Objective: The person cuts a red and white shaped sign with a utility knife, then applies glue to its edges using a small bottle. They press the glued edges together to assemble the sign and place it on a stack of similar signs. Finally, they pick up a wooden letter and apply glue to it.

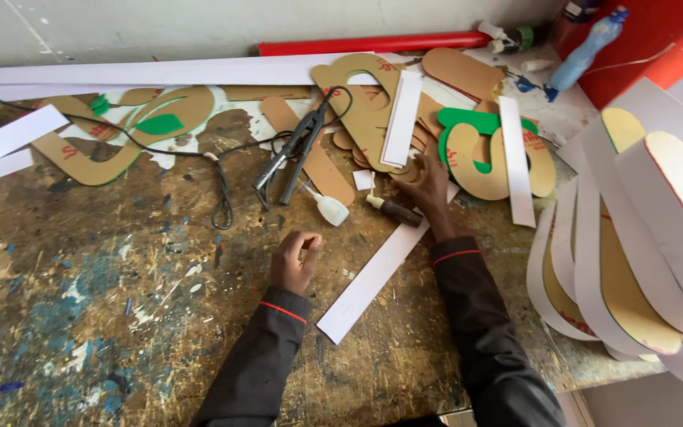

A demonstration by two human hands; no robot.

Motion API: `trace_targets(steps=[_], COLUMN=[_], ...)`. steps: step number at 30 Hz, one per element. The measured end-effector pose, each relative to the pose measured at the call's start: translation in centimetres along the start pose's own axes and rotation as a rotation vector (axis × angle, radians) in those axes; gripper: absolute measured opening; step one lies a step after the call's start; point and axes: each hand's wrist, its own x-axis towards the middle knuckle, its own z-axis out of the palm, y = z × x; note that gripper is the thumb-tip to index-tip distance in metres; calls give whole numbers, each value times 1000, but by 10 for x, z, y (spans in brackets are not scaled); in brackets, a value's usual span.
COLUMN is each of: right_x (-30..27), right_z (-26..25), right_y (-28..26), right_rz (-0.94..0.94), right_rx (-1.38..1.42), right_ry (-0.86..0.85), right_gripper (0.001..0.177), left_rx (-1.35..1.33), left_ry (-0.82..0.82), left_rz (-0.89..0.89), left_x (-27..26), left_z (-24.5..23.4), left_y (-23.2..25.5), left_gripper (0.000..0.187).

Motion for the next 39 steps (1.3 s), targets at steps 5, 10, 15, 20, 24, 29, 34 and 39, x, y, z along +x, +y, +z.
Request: trace_targets(steps=[5, 10, 15, 20, 24, 29, 34, 39], right_x=[-16, -12, -1, -8, -12, -15, -9, -7], right_z=[-3, 0, -2, -60, -69, -68, -67, -69], right_y=[-3, 7, 56, 69, 74, 69, 62, 63], right_rz=[49, -76, -85, 9, 177, 20, -158, -196], right_rx=[172, 91, 148, -236, -290, -224, -144, -100], right_ry=[142, 171, 262, 580, 209, 368, 417, 419], right_gripper=[89, 79, 42, 56, 92, 66, 55, 48], left_rx=[-10, 23, 22, 43, 59, 78, 93, 92], left_ry=[-20, -2, -20, -22, -33, -28, -40, -41], left_rz=[-2, -3, -38, -50, -55, -53, -62, -59], left_x=[-4, -2, -4, -5, -7, -7, -6, -8], left_z=[0, 0, 1, 2, 4, 5, 4, 4], left_y=[2, 0, 7, 6, 2, 1, 2, -1], left_gripper=[8, 7, 8, 9, 9, 8, 9, 9])
